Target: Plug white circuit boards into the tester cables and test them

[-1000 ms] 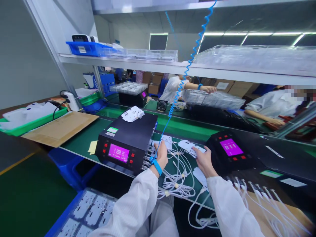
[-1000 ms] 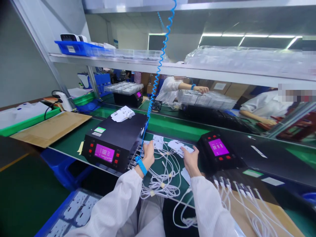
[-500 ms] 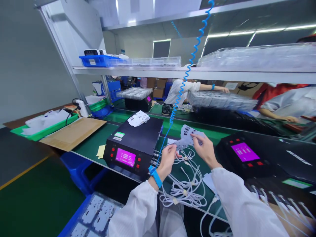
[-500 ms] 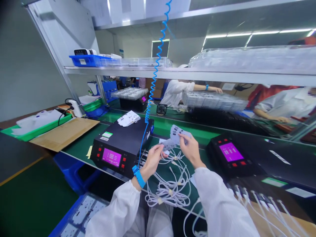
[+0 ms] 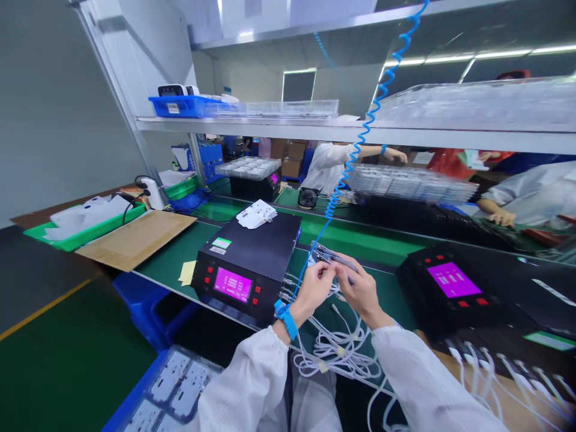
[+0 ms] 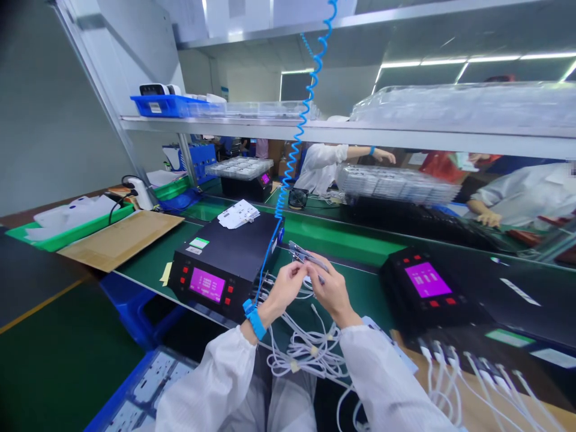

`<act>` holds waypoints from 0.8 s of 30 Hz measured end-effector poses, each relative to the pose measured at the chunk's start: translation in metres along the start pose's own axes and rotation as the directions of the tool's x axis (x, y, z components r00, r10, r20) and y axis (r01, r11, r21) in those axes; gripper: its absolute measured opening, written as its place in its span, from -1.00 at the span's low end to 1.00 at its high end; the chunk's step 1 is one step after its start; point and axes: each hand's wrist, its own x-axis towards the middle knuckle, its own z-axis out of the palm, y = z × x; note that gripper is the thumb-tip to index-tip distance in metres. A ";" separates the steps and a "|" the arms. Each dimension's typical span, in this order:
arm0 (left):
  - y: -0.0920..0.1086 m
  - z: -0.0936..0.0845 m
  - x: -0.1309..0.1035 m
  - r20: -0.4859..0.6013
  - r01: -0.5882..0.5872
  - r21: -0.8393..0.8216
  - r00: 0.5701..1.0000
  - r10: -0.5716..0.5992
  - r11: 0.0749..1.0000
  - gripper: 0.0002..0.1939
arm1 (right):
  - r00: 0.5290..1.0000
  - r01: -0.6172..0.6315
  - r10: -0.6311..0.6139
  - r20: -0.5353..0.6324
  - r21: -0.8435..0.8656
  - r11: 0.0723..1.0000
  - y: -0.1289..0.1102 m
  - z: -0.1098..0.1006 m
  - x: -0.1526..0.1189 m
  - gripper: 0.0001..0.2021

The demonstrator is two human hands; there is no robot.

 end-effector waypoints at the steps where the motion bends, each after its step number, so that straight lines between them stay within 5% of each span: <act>1: 0.000 0.000 0.001 0.006 -0.012 0.008 1.000 0.012 1.000 -0.33 | 1.000 -0.008 0.008 -0.028 -0.009 1.000 -0.002 0.002 0.000 -0.70; 9: 0.006 0.003 0.004 -0.015 -0.069 0.119 0.997 0.071 0.990 -0.27 | 0.967 -0.175 0.165 -0.197 -0.035 0.984 -0.014 0.009 0.004 -0.58; 13: -0.001 0.002 0.004 -0.025 -0.084 0.243 0.995 0.093 0.966 -0.39 | 0.881 -0.378 0.354 -0.313 -0.021 0.925 -0.014 0.001 0.009 -0.40; 15: -0.008 0.003 0.003 -0.024 -0.105 0.336 0.993 0.119 0.936 -0.57 | 0.759 -0.558 0.529 -0.381 0.040 0.829 -0.013 -0.003 0.014 -0.31; 17: -0.015 0.005 0.003 0.001 -0.142 0.432 0.988 0.157 0.891 -0.73 | 0.575 -0.684 0.694 -0.433 0.211 0.698 -0.012 -0.007 0.020 -0.29; 20: -0.021 0.013 0.002 0.130 -0.236 0.536 0.972 0.197 0.810 -0.86 | 0.304 -0.649 0.860 -0.410 0.572 0.502 -0.009 -0.011 0.029 -0.35; 22: -0.024 0.020 0.003 0.212 -0.298 0.582 0.954 0.213 0.757 -0.77 | 0.186 -0.579 0.919 -0.348 0.717 0.388 -0.006 -0.013 0.032 -0.40; 24: -0.026 0.026 0.003 0.256 -0.335 0.622 0.941 0.221 0.708 -0.74 | 0.120 -0.553 0.949 -0.293 0.774 0.309 -0.004 -0.016 0.031 -0.44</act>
